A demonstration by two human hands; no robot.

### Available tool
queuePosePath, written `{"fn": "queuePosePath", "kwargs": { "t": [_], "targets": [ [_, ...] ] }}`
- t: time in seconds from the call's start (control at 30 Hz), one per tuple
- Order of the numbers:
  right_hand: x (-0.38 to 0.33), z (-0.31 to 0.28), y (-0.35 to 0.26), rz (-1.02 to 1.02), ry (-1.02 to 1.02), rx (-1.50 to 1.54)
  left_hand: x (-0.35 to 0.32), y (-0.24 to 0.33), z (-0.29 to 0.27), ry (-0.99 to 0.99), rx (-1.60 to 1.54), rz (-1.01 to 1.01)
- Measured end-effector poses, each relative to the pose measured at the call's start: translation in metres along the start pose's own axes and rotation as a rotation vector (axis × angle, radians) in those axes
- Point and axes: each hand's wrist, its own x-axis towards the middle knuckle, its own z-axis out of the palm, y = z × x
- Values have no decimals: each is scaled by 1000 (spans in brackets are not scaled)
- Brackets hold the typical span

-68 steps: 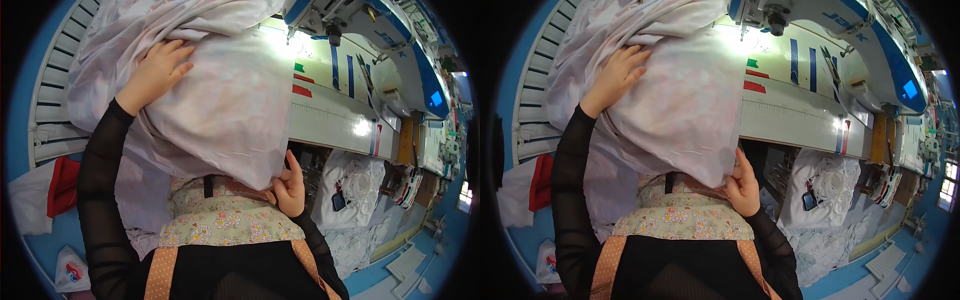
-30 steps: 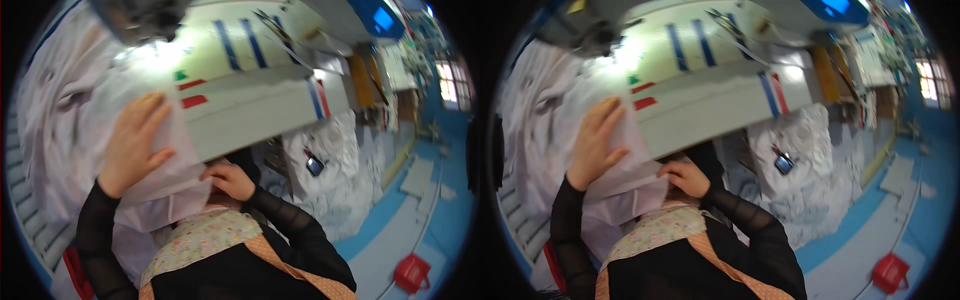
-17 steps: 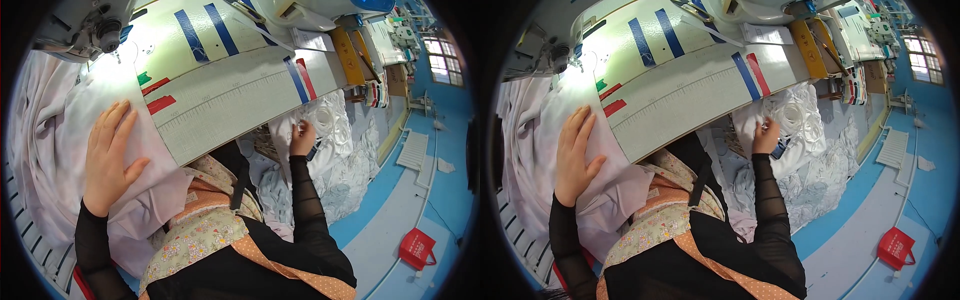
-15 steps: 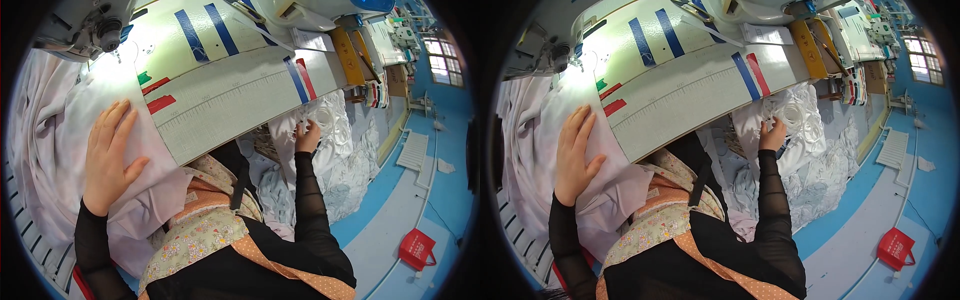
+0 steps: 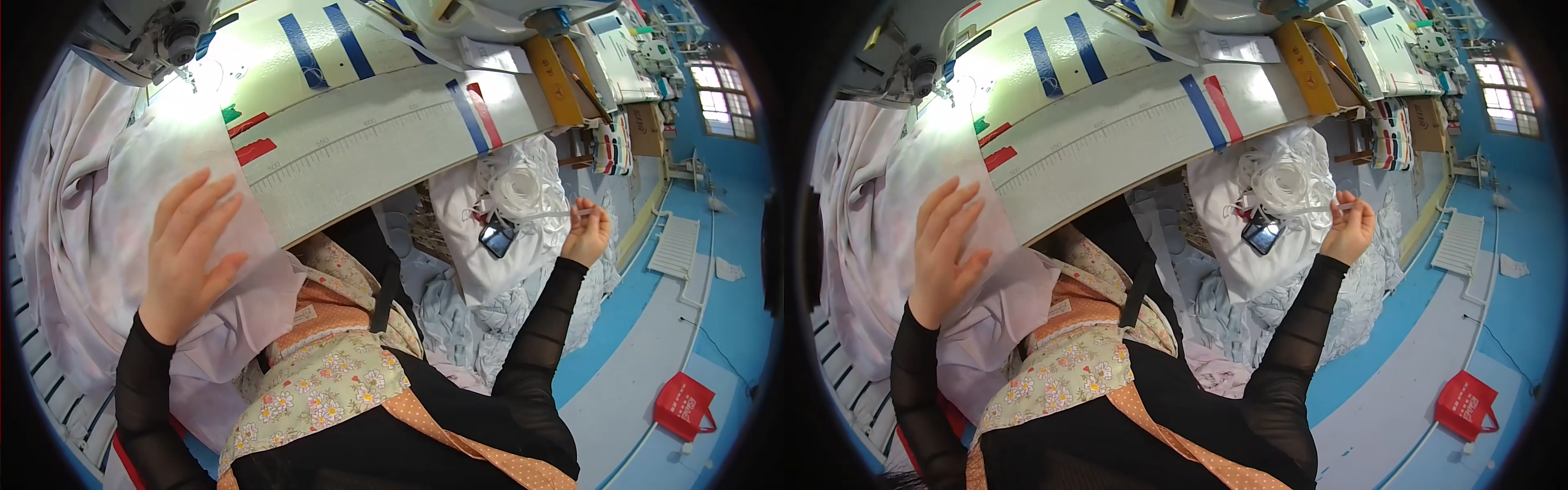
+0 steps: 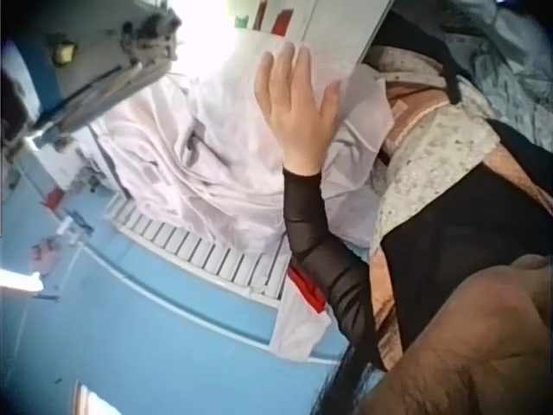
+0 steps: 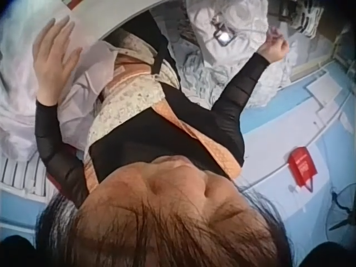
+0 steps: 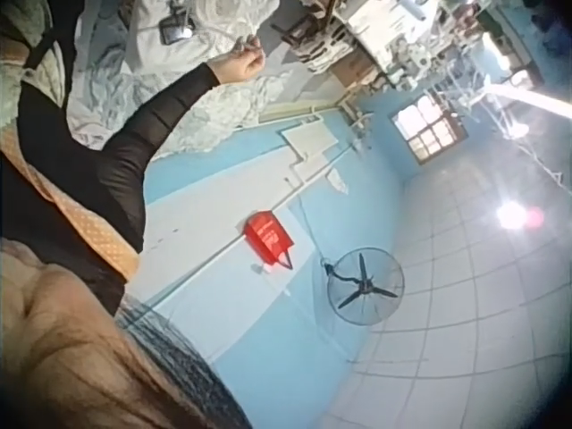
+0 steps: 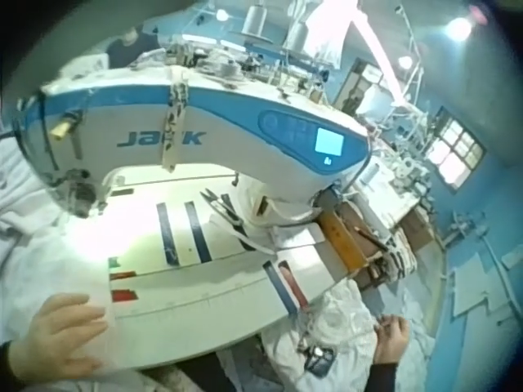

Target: Use a sewing machine to stitch the edges of large white fabric pieces to assemble pillowcases.

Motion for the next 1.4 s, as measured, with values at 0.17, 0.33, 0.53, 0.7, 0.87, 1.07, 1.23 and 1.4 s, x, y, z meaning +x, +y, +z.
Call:
{"fn": "queuePosePath", "kwargs": {
  "t": [0.17,0.33,0.53,0.7,0.87,1.07,1.23,1.4],
  "targets": [
    [-26,48,-75,-214,-165,107,28,41,0,44,-237,153],
    [-132,172,-116,139,-938,141,59,103,26,4,-1047,62],
    [-141,237,-136,-405,-1495,-57,4,64,7,-360,-1032,-42],
    [-140,298,-97,-592,-1545,-356,-22,4,-56,-240,-639,-377],
    [-94,383,-61,-510,-1463,-390,19,-63,-57,81,-236,-415],
    [-118,390,-43,-1159,-989,-697,27,-104,-10,218,26,-362],
    [-149,395,-45,-1228,-1242,-822,29,-97,2,409,30,-324],
    [-129,398,-38,-1157,-1178,-1035,27,-99,2,461,61,-373]
  ]
}}
